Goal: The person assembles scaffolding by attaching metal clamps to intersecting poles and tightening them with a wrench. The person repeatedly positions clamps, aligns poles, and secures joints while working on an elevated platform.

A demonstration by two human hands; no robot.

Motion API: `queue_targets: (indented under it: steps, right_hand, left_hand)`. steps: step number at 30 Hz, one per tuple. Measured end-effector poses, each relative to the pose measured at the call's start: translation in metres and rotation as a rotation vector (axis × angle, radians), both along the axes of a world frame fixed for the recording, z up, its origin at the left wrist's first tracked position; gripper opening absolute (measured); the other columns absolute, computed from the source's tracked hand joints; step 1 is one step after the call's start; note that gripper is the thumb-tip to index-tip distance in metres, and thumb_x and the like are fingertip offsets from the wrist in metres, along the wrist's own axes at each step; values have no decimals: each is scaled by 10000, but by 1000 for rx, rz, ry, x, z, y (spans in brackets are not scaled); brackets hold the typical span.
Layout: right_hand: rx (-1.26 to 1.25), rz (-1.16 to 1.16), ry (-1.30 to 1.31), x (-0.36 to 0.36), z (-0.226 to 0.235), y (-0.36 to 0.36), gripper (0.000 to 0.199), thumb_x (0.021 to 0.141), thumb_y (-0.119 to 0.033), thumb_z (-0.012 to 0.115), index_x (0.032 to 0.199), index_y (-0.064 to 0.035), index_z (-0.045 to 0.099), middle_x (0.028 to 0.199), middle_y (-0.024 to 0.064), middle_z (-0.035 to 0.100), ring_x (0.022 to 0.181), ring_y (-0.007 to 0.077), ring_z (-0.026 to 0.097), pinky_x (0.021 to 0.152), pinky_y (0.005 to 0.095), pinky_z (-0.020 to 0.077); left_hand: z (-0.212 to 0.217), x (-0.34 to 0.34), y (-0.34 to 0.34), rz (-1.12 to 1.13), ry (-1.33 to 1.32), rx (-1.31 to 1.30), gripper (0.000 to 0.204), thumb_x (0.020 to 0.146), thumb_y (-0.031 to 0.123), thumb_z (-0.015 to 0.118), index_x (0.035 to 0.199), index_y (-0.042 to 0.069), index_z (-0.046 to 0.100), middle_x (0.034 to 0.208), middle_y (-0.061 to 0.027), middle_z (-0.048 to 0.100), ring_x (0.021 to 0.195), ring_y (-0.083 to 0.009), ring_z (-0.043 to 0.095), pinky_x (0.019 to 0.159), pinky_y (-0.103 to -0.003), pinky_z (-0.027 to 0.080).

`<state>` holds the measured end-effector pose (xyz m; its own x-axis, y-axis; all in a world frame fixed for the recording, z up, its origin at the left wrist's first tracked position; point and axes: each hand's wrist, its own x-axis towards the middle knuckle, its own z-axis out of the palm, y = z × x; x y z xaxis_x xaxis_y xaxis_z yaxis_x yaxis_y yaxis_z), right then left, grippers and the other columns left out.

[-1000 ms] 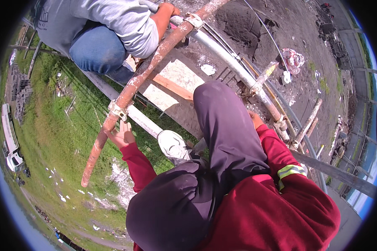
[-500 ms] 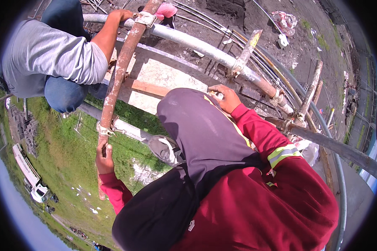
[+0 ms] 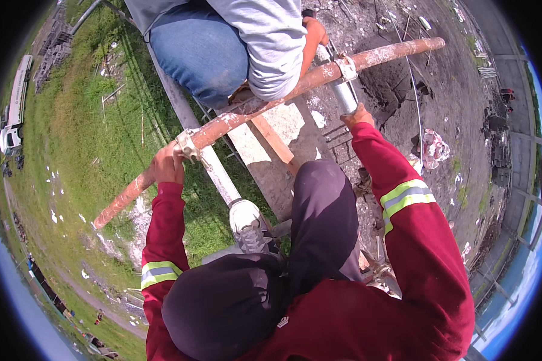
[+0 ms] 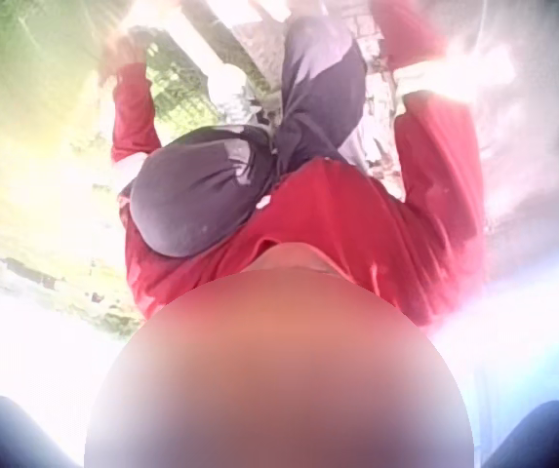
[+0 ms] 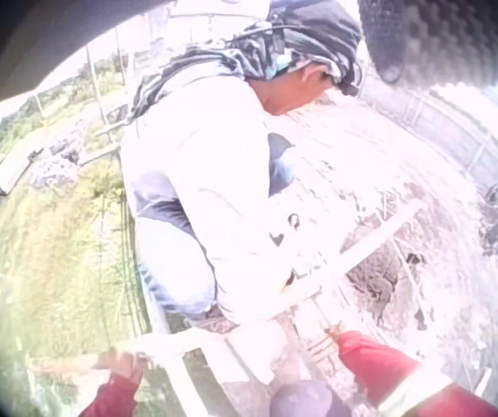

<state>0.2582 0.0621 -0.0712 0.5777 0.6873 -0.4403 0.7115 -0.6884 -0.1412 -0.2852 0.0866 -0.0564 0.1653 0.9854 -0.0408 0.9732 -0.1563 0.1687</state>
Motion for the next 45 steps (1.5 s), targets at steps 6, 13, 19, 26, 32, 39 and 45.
queue_targets:
  steps: [6, 13, 19, 26, 32, 39, 45]
  right_hand:
    - [-22, -19, -172, -10, 2, -2, 632, 680, -403, 733, 1153, -54, 502, 992, 242, 649, 962, 406, 620, 838, 470, 491]
    - [124, 11, -39, 30, -44, -14, 746, 636, -438, 745, 1207, -25, 502, 992, 248, 646, 956, 399, 622, 828, 451, 484]
    - [201, 318, 277, 68, -67, -12, 772, 689, -448, 730, 1276, -22, 465, 1211, 205, 575, 1181, 311, 522, 956, 405, 425]
    - [17, 169, 188, 53, -37, 26, 771, 703, -435, 725, 1293, -22, 450, 1237, 214, 548, 1199, 321, 500, 974, 409, 409]
    - [-1, 159, 187, 37, -17, 39, 771, 714, -425, 721, 1307, -21, 437, 1259, 222, 525, 1215, 329, 481, 990, 412, 396]
    - [-34, 199, 181, 32, -18, 37, 772, 728, -412, 716, 1324, -20, 422, 1285, 231, 498, 1233, 339, 459, 1008, 416, 380]
    - [-106, 231, 169, 23, -22, 49, 772, 739, -402, 712, 1338, -20, 409, 1308, 238, 475, 1249, 347, 440, 1024, 419, 366]
  left_hand:
    - [9, -13, 14, 252, -140, -110, 412, 951, 402, 437, 944, 52, 654, 885, -182, 660, 808, -392, 613, 729, -490, 475]
    - [21, -15, 17, 194, -16, -127, 263, 874, 329, 513, 848, 103, 647, 848, -82, 660, 822, -298, 623, 763, -441, 454]
    - [28, -15, 30, 202, -32, -282, 283, 882, 332, 457, 888, 107, 629, 885, -67, 654, 875, -274, 606, 804, -442, 430]
    - [21, -17, 25, 157, -77, -201, 307, 910, 327, 419, 874, 91, 612, 838, -78, 645, 815, -279, 606, 751, -429, 438]
    - [22, -20, 23, 130, -51, -173, 294, 906, 318, 440, 950, 90, 621, 880, -84, 648, 826, -288, 600, 740, -422, 437]
    - [19, -22, 21, 142, -83, -78, 260, 881, 282, 463, 962, 95, 625, 883, -72, 645, 820, -271, 595, 731, -397, 430]
    - [48, 12, -10, 445, -223, 323, 173, 827, 95, 582, 993, 56, 553, 962, -140, 572, 920, -320, 535, 827, -424, 414]
